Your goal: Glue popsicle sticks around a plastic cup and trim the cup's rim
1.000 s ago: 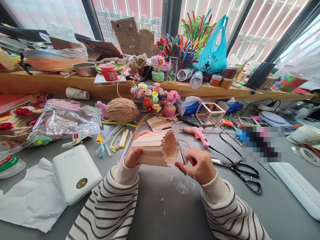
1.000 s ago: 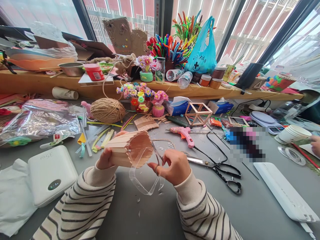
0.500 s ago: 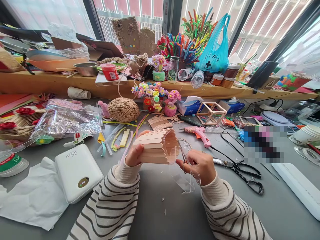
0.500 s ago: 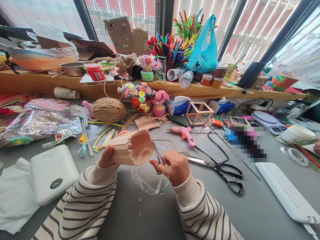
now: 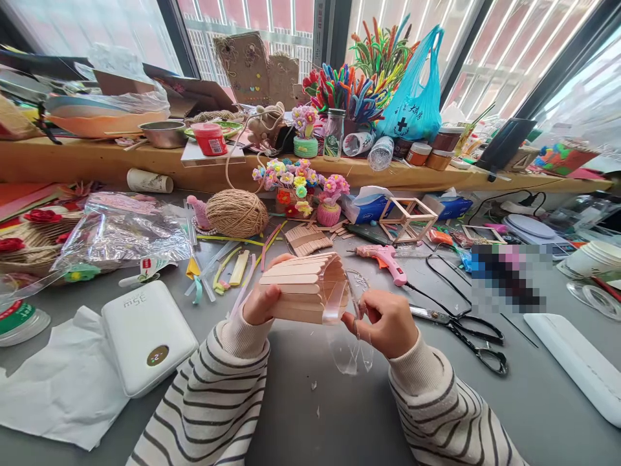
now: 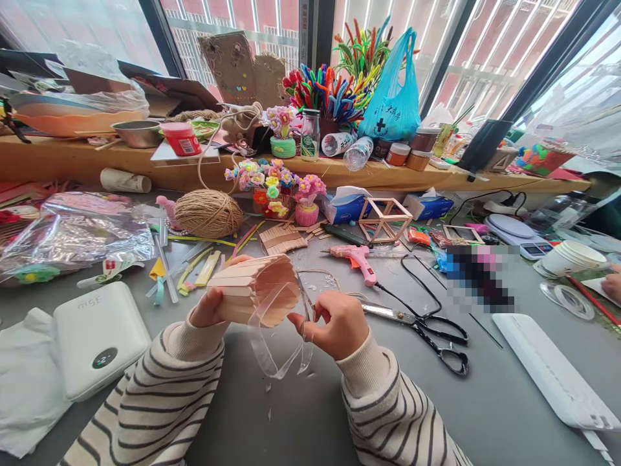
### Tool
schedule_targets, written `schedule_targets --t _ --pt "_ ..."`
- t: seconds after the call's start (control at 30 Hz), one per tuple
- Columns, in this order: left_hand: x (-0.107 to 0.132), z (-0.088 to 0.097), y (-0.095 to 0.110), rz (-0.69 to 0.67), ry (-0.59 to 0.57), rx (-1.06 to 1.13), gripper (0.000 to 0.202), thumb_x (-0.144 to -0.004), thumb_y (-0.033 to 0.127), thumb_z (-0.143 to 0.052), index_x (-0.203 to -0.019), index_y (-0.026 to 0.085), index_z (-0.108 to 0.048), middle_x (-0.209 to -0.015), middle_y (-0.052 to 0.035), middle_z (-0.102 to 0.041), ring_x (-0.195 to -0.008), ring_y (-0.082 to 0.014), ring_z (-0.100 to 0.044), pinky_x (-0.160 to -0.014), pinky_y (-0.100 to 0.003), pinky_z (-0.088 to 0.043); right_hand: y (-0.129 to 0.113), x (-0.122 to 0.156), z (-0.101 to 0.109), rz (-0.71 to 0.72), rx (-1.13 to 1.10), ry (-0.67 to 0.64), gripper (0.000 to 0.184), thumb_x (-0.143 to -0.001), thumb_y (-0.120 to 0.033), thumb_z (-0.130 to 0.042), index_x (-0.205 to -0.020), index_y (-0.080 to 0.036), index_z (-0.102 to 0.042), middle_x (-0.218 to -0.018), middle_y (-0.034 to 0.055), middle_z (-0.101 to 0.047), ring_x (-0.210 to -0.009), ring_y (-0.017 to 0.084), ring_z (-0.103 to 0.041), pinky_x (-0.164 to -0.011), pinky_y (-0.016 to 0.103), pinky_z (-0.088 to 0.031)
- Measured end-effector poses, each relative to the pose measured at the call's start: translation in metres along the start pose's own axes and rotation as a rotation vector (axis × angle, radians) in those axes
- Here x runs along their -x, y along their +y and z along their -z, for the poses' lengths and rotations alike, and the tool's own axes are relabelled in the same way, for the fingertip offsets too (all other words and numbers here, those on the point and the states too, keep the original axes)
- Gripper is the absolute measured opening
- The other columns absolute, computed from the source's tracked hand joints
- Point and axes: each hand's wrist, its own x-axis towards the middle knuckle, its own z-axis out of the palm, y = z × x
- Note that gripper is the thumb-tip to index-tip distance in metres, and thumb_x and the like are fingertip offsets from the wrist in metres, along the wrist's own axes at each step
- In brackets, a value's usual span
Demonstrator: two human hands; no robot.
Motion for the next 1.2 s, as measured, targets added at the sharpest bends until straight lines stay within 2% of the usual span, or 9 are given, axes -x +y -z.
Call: schedule_targets --t 0.17,0.37,0.5,0.73,1.07,1.2 --pt "0.001 -0.004 0.001 -0.004 0.066 0.035 0.058 -0.057 0.054 -0.065 -0.103 0.021 -0.054 -0.107 -0.0075 -0.059 -0.096 -0.0273 -0.054 -0.083 -0.039 -0.041 0.004 0.001 -0.002 0.083 0.054 0.048 0.045 -0.079 -0.041 -0.051 -0.045 -0.018 -0.032 -0.041 -0.006 -0.032 -0.04 0.004 -0.028 -0.041 0.019 -0.024" --pt "-0.001 -0.004 0.001 -0.025 0.035 0.017 0.061 -0.055 0.055 -0.066 -0.103 0.02 -0.055 -0.106 -0.0079 -0.06 -0.093 -0.0282 -0.056 -0.081 -0.039 -0.042 0.004 0.001 -0.005 0.133 0.083 0.103 0.047 -0.084 -0.04 -0.045 -0.046 -0.019 -0.029 -0.04 -0.006 -0.032 -0.04 0.005 -0.026 -0.04 0.019 -0.024" --pt "0.002 -0.009 0.004 -0.011 0.081 0.062 0.06 -0.056 0.054 -0.066 -0.104 0.02 -0.055 -0.105 -0.0068 -0.06 -0.092 -0.0262 -0.056 -0.08 -0.037 -0.043 0.001 0.0 -0.003 0.079 0.034 0.078 0.047 -0.08 -0.043 -0.05 -0.045 -0.018 -0.032 -0.041 -0.0061 -0.032 -0.04 0.004 -0.027 -0.04 0.019 -0.025" --pt "0.004 -0.009 0.006 0.017 0.08 0.094 0.061 -0.055 0.052 -0.068 -0.106 0.02 -0.055 -0.109 -0.0079 -0.059 -0.096 -0.0263 -0.055 -0.081 -0.037 -0.044 -0.001 0.001 -0.002 -0.015 0.018 0.04 0.045 -0.073 -0.053 -0.053 -0.048 -0.017 -0.043 -0.044 -0.0056 -0.035 -0.041 0.005 -0.031 -0.041 0.02 -0.027" --pt "0.006 -0.013 0.006 0.006 0.133 0.11 0.057 -0.056 0.053 -0.066 -0.102 0.02 -0.057 -0.106 -0.0062 -0.06 -0.097 -0.0267 -0.055 -0.084 -0.039 -0.043 -0.001 0.003 -0.002 -0.08 -0.025 -0.065 0.044 -0.071 -0.056 -0.053 -0.051 -0.018 -0.044 -0.046 -0.0051 -0.035 -0.043 0.006 -0.032 -0.043 0.021 -0.026" --pt "0.007 -0.012 0.007 0.028 0.146 0.102 0.054 -0.059 0.051 -0.065 -0.102 0.02 -0.057 -0.104 -0.0066 -0.061 -0.094 -0.0262 -0.057 -0.082 -0.038 -0.044 -0.002 0.003 -0.003 -0.085 -0.035 -0.062 0.045 -0.071 -0.057 -0.053 -0.05 -0.018 -0.044 -0.045 -0.0051 -0.036 -0.042 0.006 -0.033 -0.043 0.021 -0.026"
